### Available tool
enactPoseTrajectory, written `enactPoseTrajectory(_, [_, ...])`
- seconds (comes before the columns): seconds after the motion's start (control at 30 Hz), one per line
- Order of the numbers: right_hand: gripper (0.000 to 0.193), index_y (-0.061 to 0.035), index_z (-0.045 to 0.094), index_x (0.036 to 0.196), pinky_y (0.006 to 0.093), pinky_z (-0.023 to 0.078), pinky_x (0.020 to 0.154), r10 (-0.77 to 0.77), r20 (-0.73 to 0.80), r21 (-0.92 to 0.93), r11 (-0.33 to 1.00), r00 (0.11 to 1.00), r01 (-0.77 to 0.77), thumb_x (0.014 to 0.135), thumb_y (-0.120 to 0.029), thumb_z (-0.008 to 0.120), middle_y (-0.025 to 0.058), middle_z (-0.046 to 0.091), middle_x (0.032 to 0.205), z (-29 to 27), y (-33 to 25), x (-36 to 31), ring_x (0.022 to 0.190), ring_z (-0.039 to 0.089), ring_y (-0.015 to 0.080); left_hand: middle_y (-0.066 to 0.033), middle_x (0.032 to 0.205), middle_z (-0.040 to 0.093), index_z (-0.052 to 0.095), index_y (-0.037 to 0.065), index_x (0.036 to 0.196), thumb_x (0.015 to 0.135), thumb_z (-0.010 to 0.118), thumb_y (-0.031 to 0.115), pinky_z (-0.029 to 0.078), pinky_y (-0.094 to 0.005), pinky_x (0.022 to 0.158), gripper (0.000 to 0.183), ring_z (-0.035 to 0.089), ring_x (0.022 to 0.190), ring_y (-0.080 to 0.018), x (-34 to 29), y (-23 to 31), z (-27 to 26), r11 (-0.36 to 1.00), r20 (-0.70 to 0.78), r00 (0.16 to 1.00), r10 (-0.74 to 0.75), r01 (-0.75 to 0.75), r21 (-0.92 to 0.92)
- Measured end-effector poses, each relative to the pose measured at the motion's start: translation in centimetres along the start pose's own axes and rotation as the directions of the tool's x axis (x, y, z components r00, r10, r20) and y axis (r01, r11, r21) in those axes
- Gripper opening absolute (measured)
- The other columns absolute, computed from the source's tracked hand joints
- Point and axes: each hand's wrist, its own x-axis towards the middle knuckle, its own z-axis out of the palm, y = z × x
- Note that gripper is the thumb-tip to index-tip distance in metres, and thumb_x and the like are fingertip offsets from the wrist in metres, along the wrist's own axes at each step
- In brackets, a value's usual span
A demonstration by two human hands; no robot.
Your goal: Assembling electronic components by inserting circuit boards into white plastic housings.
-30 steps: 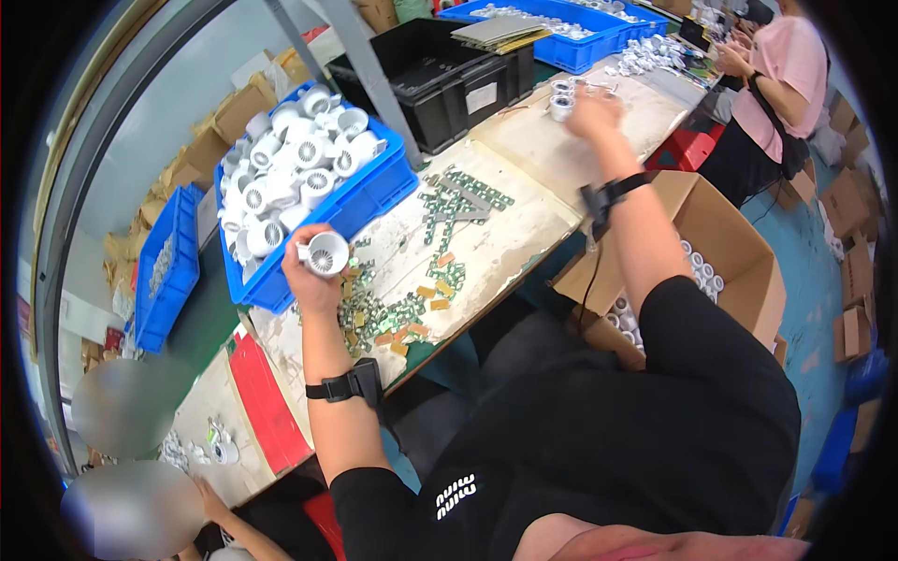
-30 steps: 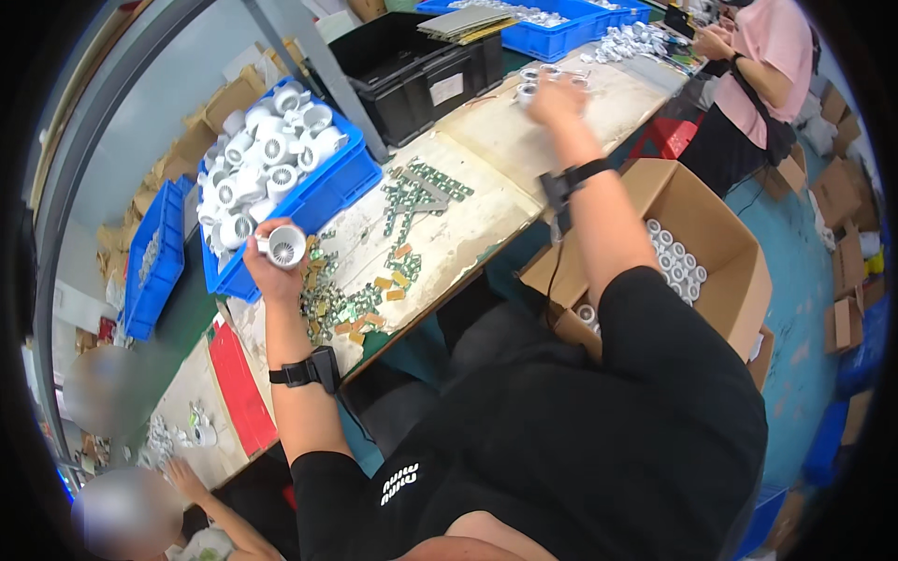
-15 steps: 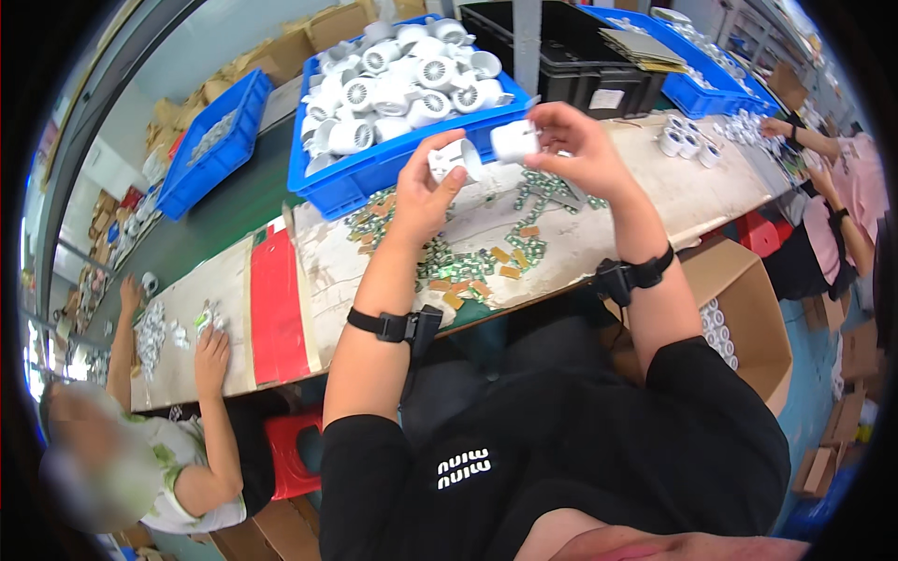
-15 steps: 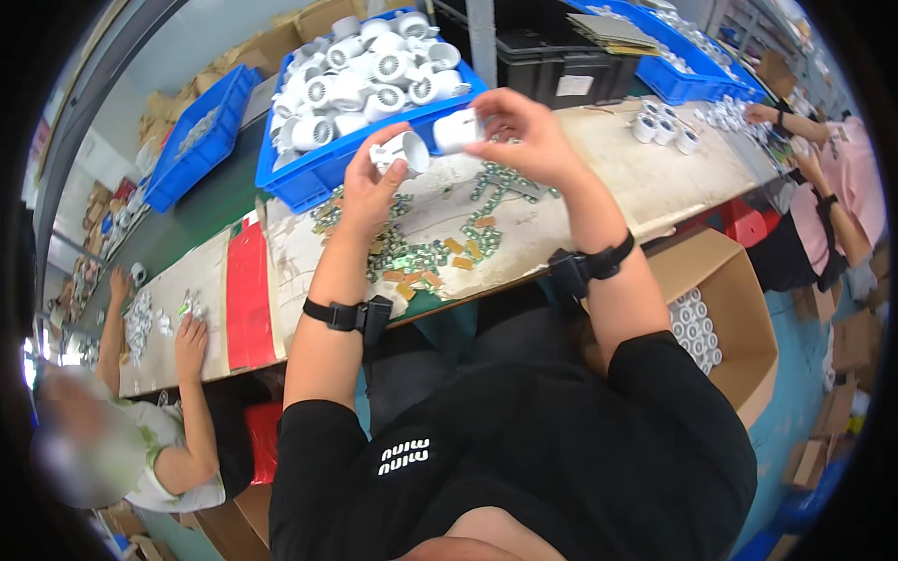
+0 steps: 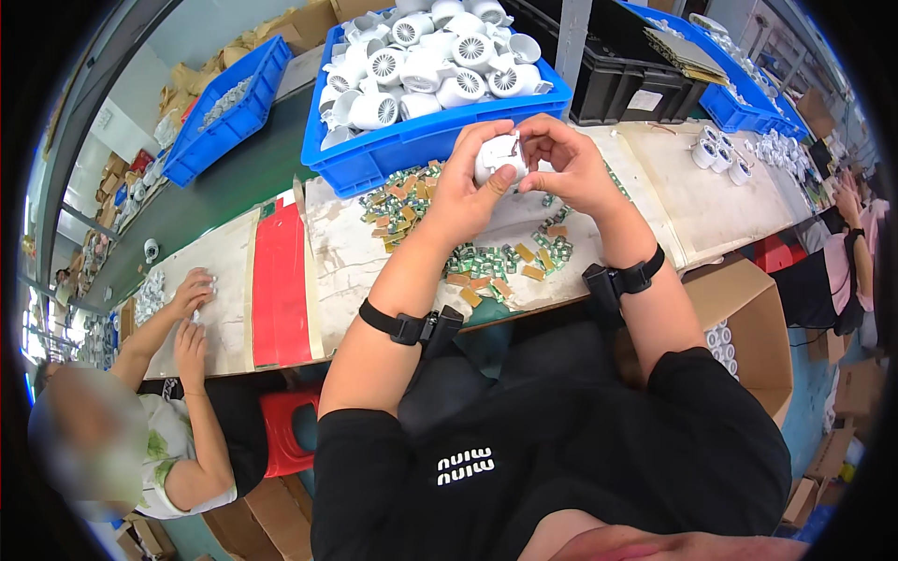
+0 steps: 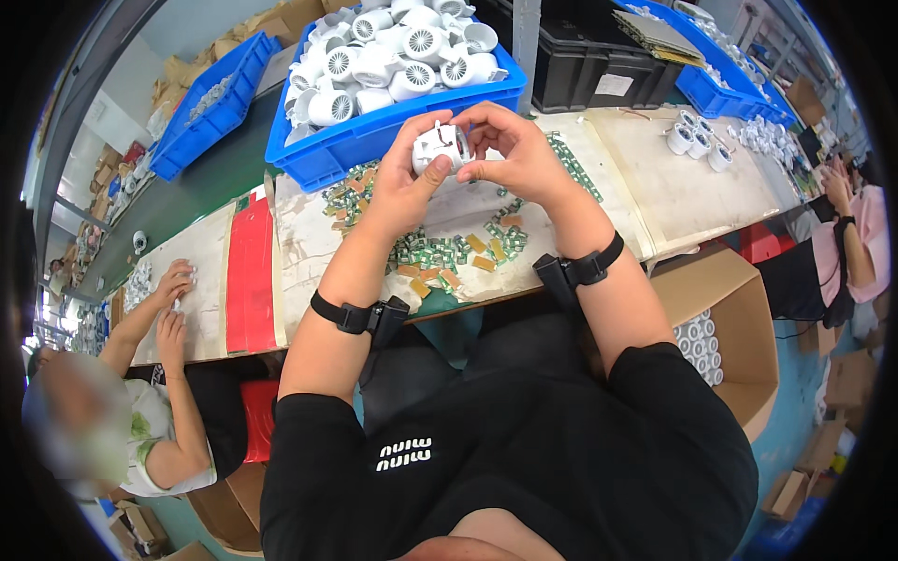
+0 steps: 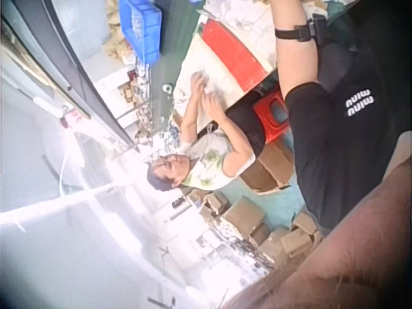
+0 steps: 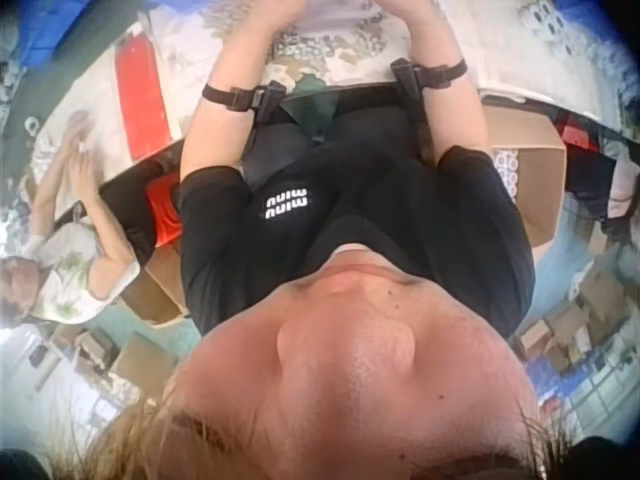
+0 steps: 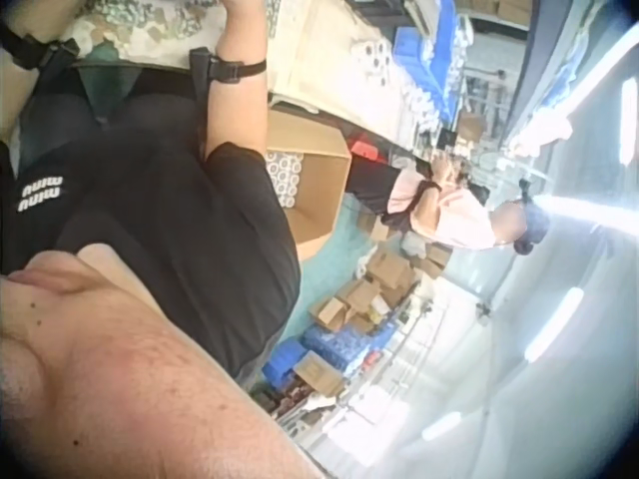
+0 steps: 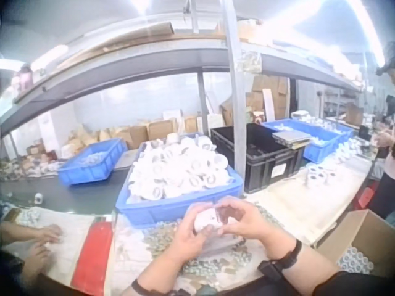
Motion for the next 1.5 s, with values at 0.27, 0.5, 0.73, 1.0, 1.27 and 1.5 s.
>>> enactPoseTrajectory(0.27, [0.052, -0.0008, 0.065, 0.119, 0.0291, 0.052, 0.081, -0.199, 0.018, -0.105, 0.974, 0.98, 0.2, 0.071, 0.002, 0.087, 0.0042, 0.058, 0.117, 0.0, 0.8, -0.2, 0.088, 0.057, 0.0127, -0.0099, 0.135, 0.054, 0.043, 0.001, 0.147, 0.099, 0.068, 0.028, 0.044, -0.034, 0.105, 0.061, 0.055, 0.122, -0.0192, -0.4, 0.9, 1.0, 0.929, -0.023, 0.985, -0.169, 0.152, -0.336])
enactPoseTrajectory(0.5, [0.049, 0.0014, 0.064, 0.12, 0.0281, 0.052, 0.081, 0.035, 0.0, 0.005, 0.999, 0.999, -0.035, 0.076, 0.0, 0.085, 0.0044, 0.062, 0.111, -0.7, 0.7, -0.4, 0.088, 0.056, 0.0107, -0.0169, 0.13, 0.054, 0.055, 0.0, 0.139, 0.087, 0.074, 0.018, 0.044, -0.0386, 0.104, 0.058, 0.056, 0.12, -0.0276, 0.3, 1.0, -0.3, 0.719, 0.012, 0.96, 0.279, -0.217, 0.66])
enactPoseTrajectory(0.73, [0.043, -0.0002, 0.06, 0.119, 0.0275, 0.054, 0.082, 0.269, 0.011, -0.101, 0.958, 0.963, -0.267, 0.082, -0.004, 0.081, 0.0046, 0.066, 0.106, 1.3, -3.0, -2.3, 0.09, 0.064, 0.0107, -0.0105, 0.089, 0.07, 0.066, -0.007, 0.112, 0.104, 0.054, 0.014, 0.056, -0.0314, 0.08, 0.025, 0.07, 0.085, -0.0197, -0.2, 1.4, 1.0, 0.928, -0.15, 0.988, 0.03, -0.084, -0.362])
enactPoseTrajectory(1.0, [0.016, -0.0018, 0.073, 0.08, 0.0357, 0.052, 0.066, 0.402, -0.084, -0.805, 0.513, 0.912, -0.3, 0.078, -0.016, 0.08, 0.0124, 0.068, 0.072, 0.5, -4.4, -6.9, 0.068, 0.066, 0.0249, -0.0091, 0.089, 0.07, 0.068, -0.006, 0.107, 0.102, 0.061, 0.013, 0.054, -0.0263, 0.07, 0.021, 0.071, 0.08, -0.0157, 0.8, 0.4, 0.5, 0.979, -0.283, 0.955, -0.092, 0.036, -0.199])
enactPoseTrajectory(1.27, [0.015, -0.0034, 0.073, 0.087, 0.0381, 0.052, 0.065, 0.255, 0.009, -0.987, 0.159, 0.967, -0.033, 0.081, -0.017, 0.077, 0.0146, 0.068, 0.076, 1.8, -3.1, -5.2, 0.07, 0.068, 0.028, -0.0099, 0.091, 0.073, 0.073, -0.006, 0.101, 0.094, 0.067, 0.005, 0.052, -0.0233, 0.065, 0.015, 0.07, 0.074, -0.0138, 0.2, 1.5, 0.7, 0.975, -0.233, 0.948, -0.218, 0.203, -0.085])
enactPoseTrajectory(1.5, [0.013, 0.0037, 0.069, 0.1, 0.0241, 0.056, 0.062, 0.122, -0.363, -0.083, 0.983, 0.924, -0.162, 0.095, -0.009, 0.069, 0.0086, 0.073, 0.085, 1.5, -2.1, -2.0, 0.072, 0.069, 0.0106, -0.0058, 0.083, 0.072, 0.076, -0.002, 0.095, 0.092, 0.07, 0.009, 0.05, -0.0245, 0.063, 0.013, 0.067, 0.071, -0.0105, 0.1, 0.6, 0.6, 0.963, -0.221, 0.97, -0.102, 0.152, 0.222])
